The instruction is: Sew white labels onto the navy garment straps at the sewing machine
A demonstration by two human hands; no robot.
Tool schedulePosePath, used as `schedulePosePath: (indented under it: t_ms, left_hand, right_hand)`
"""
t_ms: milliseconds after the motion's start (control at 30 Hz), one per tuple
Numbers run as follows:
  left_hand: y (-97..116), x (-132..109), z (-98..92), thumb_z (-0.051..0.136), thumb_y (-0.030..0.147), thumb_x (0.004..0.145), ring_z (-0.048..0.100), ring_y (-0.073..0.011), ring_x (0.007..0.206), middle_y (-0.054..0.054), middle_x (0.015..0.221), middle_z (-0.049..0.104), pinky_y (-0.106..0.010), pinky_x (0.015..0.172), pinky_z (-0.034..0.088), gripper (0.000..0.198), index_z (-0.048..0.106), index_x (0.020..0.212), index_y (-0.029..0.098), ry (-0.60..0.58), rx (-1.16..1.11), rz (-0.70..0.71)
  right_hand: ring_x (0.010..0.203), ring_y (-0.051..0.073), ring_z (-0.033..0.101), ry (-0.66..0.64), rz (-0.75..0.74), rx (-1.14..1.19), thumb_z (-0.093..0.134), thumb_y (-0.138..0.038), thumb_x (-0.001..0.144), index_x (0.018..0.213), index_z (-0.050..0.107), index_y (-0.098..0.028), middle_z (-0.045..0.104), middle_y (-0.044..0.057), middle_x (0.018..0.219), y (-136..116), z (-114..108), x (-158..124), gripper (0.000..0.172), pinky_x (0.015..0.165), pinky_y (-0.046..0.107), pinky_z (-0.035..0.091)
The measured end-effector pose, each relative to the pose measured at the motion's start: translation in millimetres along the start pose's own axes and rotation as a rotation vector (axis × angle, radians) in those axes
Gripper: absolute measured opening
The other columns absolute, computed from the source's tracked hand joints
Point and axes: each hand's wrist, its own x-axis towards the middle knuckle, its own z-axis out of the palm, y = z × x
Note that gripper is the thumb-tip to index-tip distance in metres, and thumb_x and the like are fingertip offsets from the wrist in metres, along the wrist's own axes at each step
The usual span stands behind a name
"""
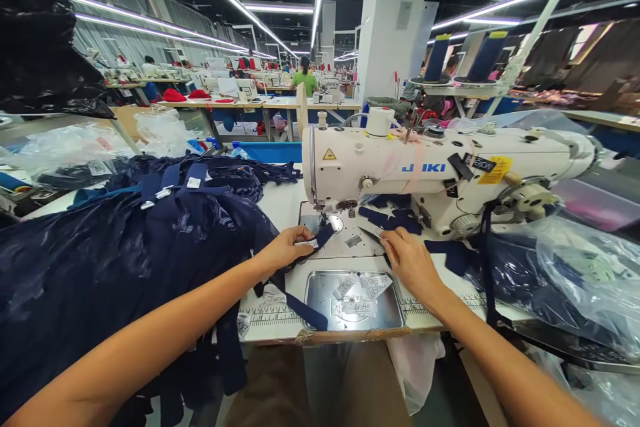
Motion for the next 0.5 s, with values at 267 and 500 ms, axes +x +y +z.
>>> schedulePosePath:
  t_ms: [267, 500]
  left_hand:
    - [5.0, -27.2, -10.4, 0.07, 0.024, 0.057, 0.057, -0.0093, 0.06, 0.001, 0.066, 0.065, -0.018, 0.059, 0.038, 0.032, 0.049, 0.079, 0.016, -0.107, -0.665, 0.01]
    - [8.0, -33.7, -12.2, 0.074, 0.026, 0.053, 0.057, -0.0097, 0.064, 0.0, 0.07, 0.064, -0.019, 0.063, 0.039, 0.033, 0.054, 0.076, 0.014, -0.193, -0.679, 0.073]
  right_hand:
    - [0.054, 0.014, 0.051, -0.161, 0.189, 0.636, 0.036, -0.041, 0.083, 0.091, 0.055, -0.017, 0.056, 0.001, 0.062, -62.6, 0.5, 13.3, 0.032, 0.052, 0.027, 0.04]
    - [0.036, 0.004, 0.026, -0.286, 0.567, 1.213, 0.054, -0.051, 0.068, 0.09, 0.044, -0.018, 0.046, -0.007, 0.052, -80.6, -3.4, 28.2, 0.041, 0.032, 0.017, 0.019]
